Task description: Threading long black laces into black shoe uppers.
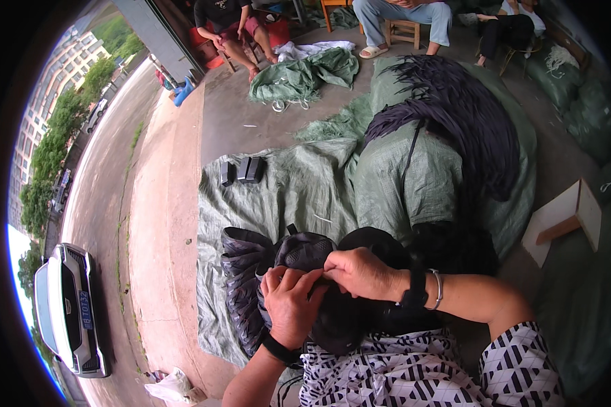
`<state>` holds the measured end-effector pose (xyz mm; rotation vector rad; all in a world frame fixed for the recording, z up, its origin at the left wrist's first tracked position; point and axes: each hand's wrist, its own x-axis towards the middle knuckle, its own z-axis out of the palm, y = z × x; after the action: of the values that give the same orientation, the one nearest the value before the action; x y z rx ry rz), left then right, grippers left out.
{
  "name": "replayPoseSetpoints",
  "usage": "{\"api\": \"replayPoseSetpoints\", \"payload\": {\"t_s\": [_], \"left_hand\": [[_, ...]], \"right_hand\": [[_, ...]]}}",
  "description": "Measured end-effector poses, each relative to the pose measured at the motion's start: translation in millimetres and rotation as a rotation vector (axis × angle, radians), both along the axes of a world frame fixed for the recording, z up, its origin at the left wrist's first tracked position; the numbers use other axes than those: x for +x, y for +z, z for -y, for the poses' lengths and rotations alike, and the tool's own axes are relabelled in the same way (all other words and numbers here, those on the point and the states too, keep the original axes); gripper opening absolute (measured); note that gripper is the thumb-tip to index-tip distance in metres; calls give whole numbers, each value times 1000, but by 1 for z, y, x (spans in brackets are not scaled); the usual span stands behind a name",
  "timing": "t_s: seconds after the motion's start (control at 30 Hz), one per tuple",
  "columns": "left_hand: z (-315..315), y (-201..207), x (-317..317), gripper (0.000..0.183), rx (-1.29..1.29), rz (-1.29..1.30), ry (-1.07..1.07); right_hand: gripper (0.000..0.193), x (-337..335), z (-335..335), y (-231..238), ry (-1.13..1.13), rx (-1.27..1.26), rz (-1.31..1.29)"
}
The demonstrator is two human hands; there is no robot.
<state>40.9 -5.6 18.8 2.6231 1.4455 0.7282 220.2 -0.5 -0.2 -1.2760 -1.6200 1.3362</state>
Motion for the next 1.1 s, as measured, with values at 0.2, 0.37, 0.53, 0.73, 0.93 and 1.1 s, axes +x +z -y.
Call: {"api": "replayPoseSetpoints", "payload": {"t_s": [0.2,0.37,0.53,0.73,0.93,1.1], "left_hand": [[0,-1,6,16,91,-142,-67],[-5,-10,11,7,80,-262,-26],[-7,-8,4,10,-76,-115,-105],[-12,-4,2,19,53,-51,-245],[-8,-8,6,20,-3,-83,-142],[-2,-5,3,21,23,-29,-319]], "right_hand": [[19,33,-21,8,-33,-70,-213],[18,30,-16,9,-29,-84,-157],[19,32,-18,9,32,-60,-49],[14,26,-20,18,23,-133,-58],[8,16,-23,-4,24,278,116],[11,14,-28,-13,134,285,199]]}}
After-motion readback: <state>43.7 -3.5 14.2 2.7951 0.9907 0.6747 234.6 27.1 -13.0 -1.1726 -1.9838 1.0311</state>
